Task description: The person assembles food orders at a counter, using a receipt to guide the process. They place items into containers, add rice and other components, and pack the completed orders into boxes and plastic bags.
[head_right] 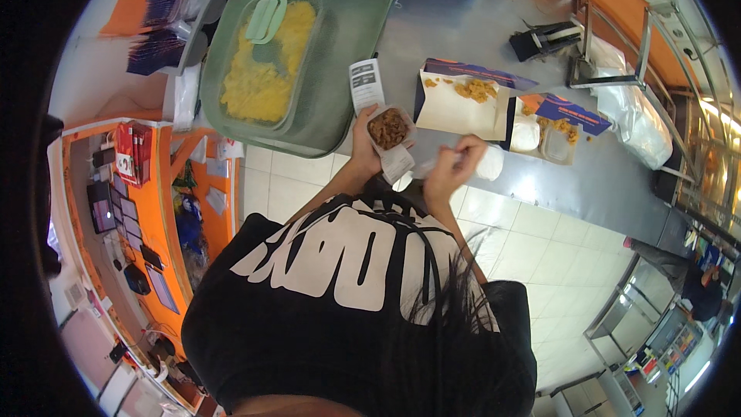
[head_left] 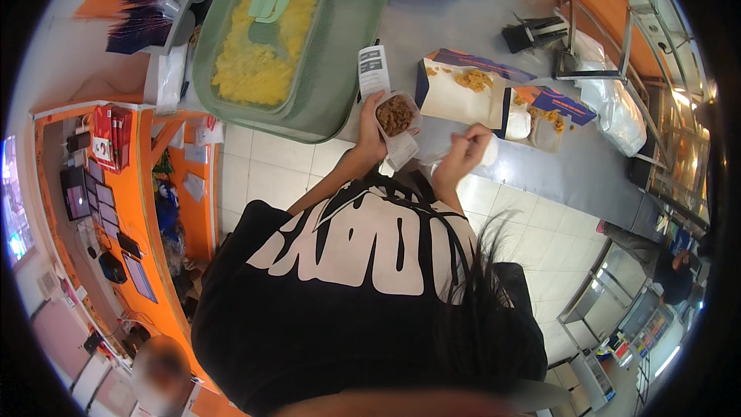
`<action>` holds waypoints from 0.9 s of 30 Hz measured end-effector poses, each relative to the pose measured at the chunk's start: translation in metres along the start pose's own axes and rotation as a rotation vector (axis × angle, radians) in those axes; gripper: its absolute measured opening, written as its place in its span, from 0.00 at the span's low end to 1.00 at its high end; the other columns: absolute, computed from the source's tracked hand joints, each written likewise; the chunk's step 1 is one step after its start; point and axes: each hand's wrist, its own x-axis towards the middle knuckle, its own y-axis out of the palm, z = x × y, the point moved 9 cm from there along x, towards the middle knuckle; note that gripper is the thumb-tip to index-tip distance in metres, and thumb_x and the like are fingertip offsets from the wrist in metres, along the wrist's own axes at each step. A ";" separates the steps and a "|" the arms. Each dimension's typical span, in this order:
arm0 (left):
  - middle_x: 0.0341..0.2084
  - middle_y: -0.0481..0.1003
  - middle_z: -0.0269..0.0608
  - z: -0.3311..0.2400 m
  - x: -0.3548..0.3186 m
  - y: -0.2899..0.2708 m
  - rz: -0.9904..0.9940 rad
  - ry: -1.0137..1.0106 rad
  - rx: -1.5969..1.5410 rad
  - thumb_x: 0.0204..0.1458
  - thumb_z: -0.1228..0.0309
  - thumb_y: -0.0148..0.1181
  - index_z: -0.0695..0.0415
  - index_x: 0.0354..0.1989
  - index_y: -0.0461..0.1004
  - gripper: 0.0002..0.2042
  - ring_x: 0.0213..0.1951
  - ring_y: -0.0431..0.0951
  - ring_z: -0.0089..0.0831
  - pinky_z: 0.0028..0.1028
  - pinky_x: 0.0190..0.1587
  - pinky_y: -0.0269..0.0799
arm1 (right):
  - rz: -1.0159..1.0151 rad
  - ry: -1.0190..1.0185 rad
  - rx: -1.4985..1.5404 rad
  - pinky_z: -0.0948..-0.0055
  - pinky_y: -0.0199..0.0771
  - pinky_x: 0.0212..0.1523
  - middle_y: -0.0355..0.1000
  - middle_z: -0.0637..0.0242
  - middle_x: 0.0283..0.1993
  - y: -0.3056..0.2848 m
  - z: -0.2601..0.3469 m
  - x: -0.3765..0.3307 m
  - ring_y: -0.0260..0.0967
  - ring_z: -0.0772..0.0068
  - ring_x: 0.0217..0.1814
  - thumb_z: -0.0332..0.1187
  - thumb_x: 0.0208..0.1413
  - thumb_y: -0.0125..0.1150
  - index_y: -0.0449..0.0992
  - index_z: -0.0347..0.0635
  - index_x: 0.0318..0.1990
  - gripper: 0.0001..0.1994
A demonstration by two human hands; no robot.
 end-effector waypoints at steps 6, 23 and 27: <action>0.53 0.70 0.52 -0.022 -0.012 0.025 0.255 0.030 0.290 0.56 0.50 0.45 0.59 0.57 0.63 0.27 0.50 0.75 0.41 0.46 0.44 0.78 | 0.021 -0.138 -0.617 0.61 0.56 0.50 0.61 0.56 0.39 -0.008 -0.036 0.004 0.56 0.58 0.44 0.28 0.52 0.62 0.65 0.36 0.38 0.12; 0.42 0.72 0.62 -0.083 -0.004 0.040 -0.168 0.585 1.697 0.63 0.58 0.38 0.68 0.49 0.68 0.22 0.46 0.71 0.59 0.44 0.50 0.65 | 0.240 -0.009 -0.839 0.62 0.70 0.44 0.70 0.51 0.45 -0.054 -0.049 0.123 0.70 0.54 0.44 0.34 0.47 0.66 0.67 0.37 0.50 0.24; 0.41 0.71 0.64 -0.091 -0.024 0.062 -0.137 0.661 1.748 0.63 0.66 0.35 0.66 0.48 0.67 0.17 0.46 0.70 0.62 0.48 0.49 0.64 | 0.330 -0.120 -0.926 0.59 0.70 0.40 0.72 0.55 0.41 -0.045 -0.043 0.140 0.72 0.53 0.41 0.34 0.45 0.67 0.66 0.41 0.48 0.23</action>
